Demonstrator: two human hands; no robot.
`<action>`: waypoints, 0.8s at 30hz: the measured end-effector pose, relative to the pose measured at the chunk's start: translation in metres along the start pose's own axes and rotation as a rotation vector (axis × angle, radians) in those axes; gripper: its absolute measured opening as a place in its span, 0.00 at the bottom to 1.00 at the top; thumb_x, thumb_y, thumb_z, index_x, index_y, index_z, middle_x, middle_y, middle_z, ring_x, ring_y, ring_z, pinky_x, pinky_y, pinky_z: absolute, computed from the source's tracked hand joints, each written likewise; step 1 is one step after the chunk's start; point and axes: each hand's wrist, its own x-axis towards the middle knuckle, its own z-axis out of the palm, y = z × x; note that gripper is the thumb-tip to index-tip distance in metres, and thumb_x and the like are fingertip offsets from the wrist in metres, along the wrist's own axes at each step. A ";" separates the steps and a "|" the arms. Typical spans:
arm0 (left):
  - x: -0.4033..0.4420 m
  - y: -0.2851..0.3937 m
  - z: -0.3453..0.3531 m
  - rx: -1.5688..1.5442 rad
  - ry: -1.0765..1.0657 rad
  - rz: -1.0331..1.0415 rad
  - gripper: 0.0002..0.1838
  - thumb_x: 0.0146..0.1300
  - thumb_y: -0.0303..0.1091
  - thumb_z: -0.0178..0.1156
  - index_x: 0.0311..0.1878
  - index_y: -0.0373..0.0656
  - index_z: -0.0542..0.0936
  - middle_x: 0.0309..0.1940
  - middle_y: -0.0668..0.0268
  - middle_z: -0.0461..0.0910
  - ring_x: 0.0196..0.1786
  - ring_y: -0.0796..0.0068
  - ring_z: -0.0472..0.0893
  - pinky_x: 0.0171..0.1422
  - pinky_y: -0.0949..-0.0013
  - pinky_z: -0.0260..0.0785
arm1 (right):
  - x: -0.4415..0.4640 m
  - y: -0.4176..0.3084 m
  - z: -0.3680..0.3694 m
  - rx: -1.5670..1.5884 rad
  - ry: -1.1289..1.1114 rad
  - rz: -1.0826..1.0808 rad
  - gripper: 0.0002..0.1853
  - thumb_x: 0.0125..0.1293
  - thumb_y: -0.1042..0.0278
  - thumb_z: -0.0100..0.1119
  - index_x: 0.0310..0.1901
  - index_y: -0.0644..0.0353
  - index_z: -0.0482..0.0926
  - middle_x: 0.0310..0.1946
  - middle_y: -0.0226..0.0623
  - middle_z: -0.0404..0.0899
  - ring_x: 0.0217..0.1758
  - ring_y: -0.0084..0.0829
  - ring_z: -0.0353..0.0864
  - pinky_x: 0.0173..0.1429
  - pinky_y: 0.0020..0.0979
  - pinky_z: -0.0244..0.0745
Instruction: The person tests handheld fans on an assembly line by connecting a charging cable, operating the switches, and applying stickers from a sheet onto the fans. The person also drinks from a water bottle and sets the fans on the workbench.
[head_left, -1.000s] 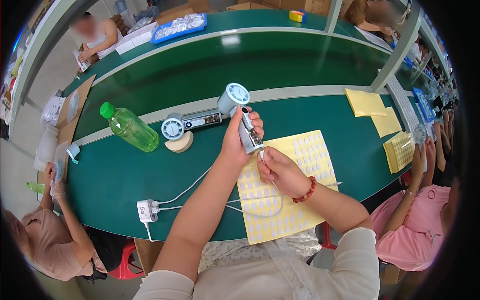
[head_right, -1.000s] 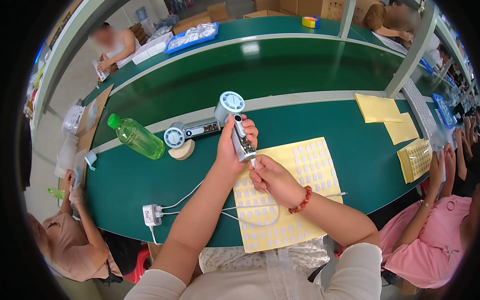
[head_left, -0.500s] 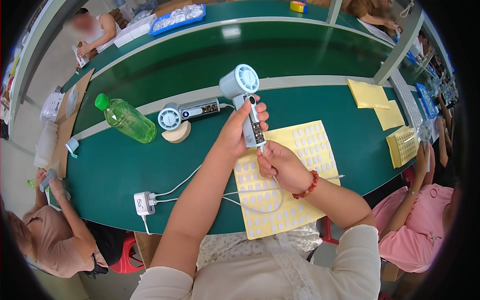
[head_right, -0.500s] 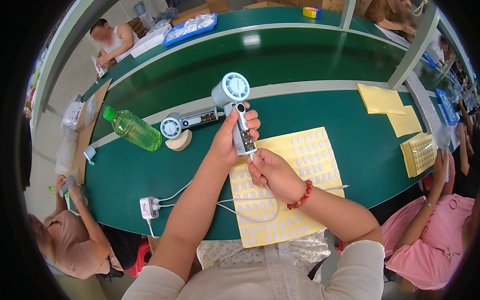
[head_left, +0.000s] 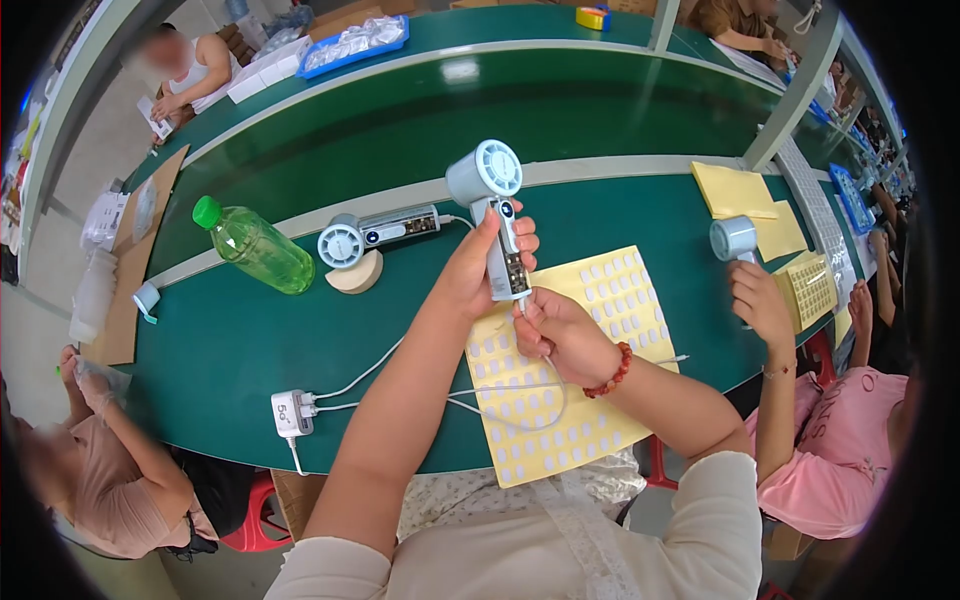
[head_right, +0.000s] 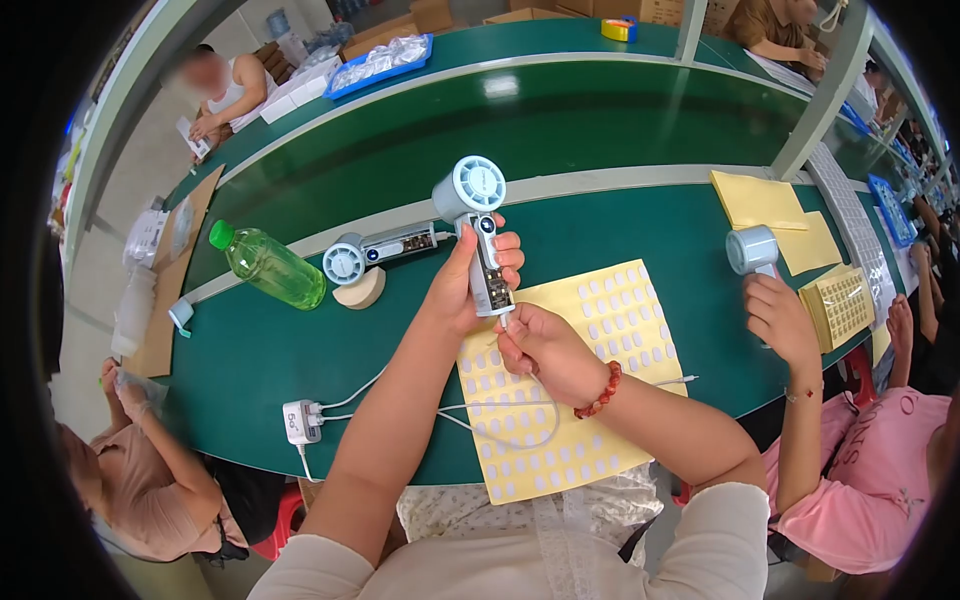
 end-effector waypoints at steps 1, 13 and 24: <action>0.001 0.000 -0.001 -0.022 -0.002 -0.015 0.23 0.60 0.50 0.60 0.51 0.48 0.66 0.35 0.70 0.66 0.37 0.81 0.69 0.40 0.75 0.71 | 0.001 0.001 -0.001 0.002 -0.008 -0.001 0.07 0.72 0.66 0.41 0.40 0.59 0.66 0.23 0.26 0.63 0.23 0.18 0.58 0.31 0.21 0.57; 0.013 -0.011 -0.015 -0.024 0.086 0.037 0.15 0.63 0.41 0.58 0.48 0.48 0.67 0.31 0.70 0.71 0.30 0.79 0.72 0.32 0.74 0.69 | 0.001 0.009 -0.013 0.025 0.052 -0.047 0.12 0.71 0.62 0.45 0.46 0.62 0.70 0.18 0.18 0.56 0.20 0.12 0.51 0.25 0.17 0.48; 0.013 -0.014 -0.003 0.020 0.209 0.147 0.22 0.61 0.57 0.57 0.45 0.52 0.63 0.35 0.72 0.69 0.34 0.83 0.72 0.38 0.74 0.74 | 0.004 0.003 -0.006 0.053 0.144 -0.096 0.13 0.74 0.63 0.39 0.44 0.65 0.69 0.16 0.20 0.51 0.17 0.13 0.45 0.23 0.18 0.45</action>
